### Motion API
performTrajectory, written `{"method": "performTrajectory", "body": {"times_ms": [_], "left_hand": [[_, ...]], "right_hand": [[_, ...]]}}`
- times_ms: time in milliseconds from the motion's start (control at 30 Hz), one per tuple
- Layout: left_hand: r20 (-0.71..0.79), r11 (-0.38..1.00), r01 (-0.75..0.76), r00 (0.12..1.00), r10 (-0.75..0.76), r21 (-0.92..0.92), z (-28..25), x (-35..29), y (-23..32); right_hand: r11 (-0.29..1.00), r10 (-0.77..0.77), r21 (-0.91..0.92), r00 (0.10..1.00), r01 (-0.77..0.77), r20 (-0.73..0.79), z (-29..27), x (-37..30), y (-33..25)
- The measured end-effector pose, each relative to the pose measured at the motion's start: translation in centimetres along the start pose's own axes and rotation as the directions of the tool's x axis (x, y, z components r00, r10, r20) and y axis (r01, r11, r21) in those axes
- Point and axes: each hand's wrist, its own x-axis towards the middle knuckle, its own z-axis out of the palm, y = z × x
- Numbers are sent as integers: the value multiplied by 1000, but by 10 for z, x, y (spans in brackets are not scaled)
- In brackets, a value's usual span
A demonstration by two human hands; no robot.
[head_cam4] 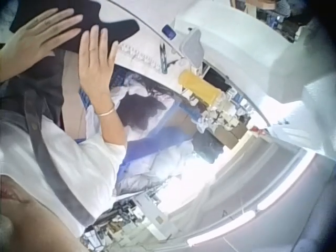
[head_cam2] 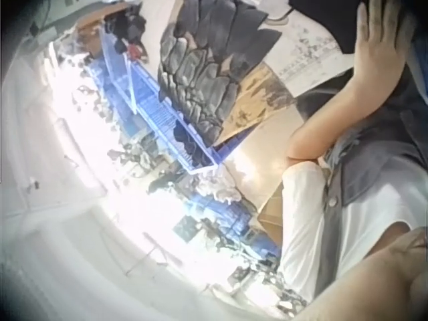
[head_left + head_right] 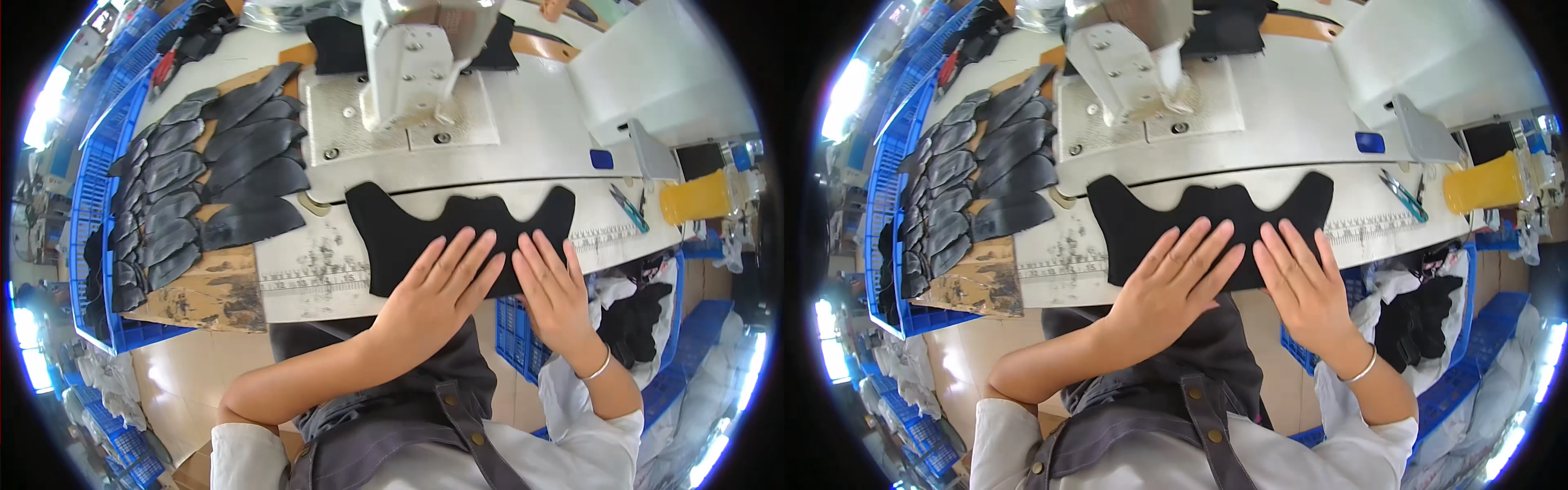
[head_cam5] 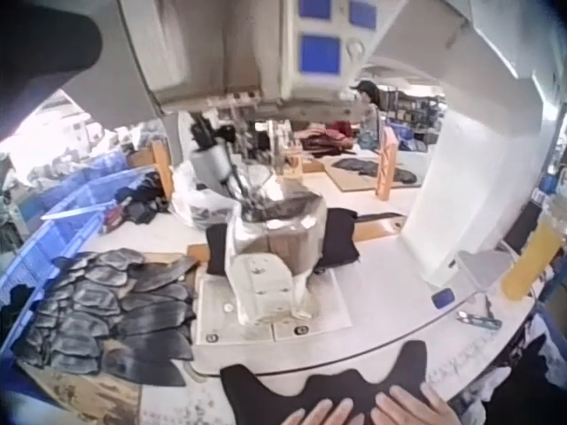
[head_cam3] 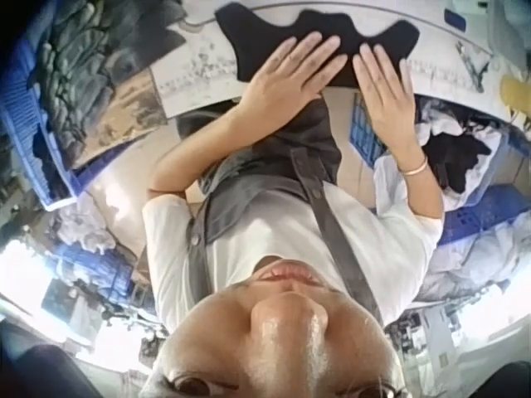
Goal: Manually align and prepare shoe upper components for stitching at a workstation.
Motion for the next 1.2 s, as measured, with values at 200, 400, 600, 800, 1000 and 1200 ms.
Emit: {"method": "performTrajectory", "body": {"times_ms": [200, 400, 600, 800, 1000, 1200], "left_hand": [[-35, 983, -52, 998, 59, 177, -77, -32, -12], [-207, 914, 370, 919, -335, 168, -196, -56, -98], [-485, 830, 440, 839, -245, 342, -167, 21, -210], [-177, 926, 314, 944, -280, 209, -47, 104, -244], [-240, 795, 129, 914, -327, -592, -21, 115, -257], [25, 902, 26, 1000, -17, -431, -36, 104, -278]], "right_hand": [[979, -202, -28, 935, 203, -290, -27, 19, -13], [952, 37, 298, 939, 71, -342, -1, 41, 9], [940, 149, 337, 947, -46, -285, 12, 50, 12], [914, 207, 401, 927, -68, -314, 23, 46, 16], [915, 225, 393, 922, -89, -314, 23, 44, 17], [915, 218, 398, 916, -71, -338, 23, 48, 9]]}}
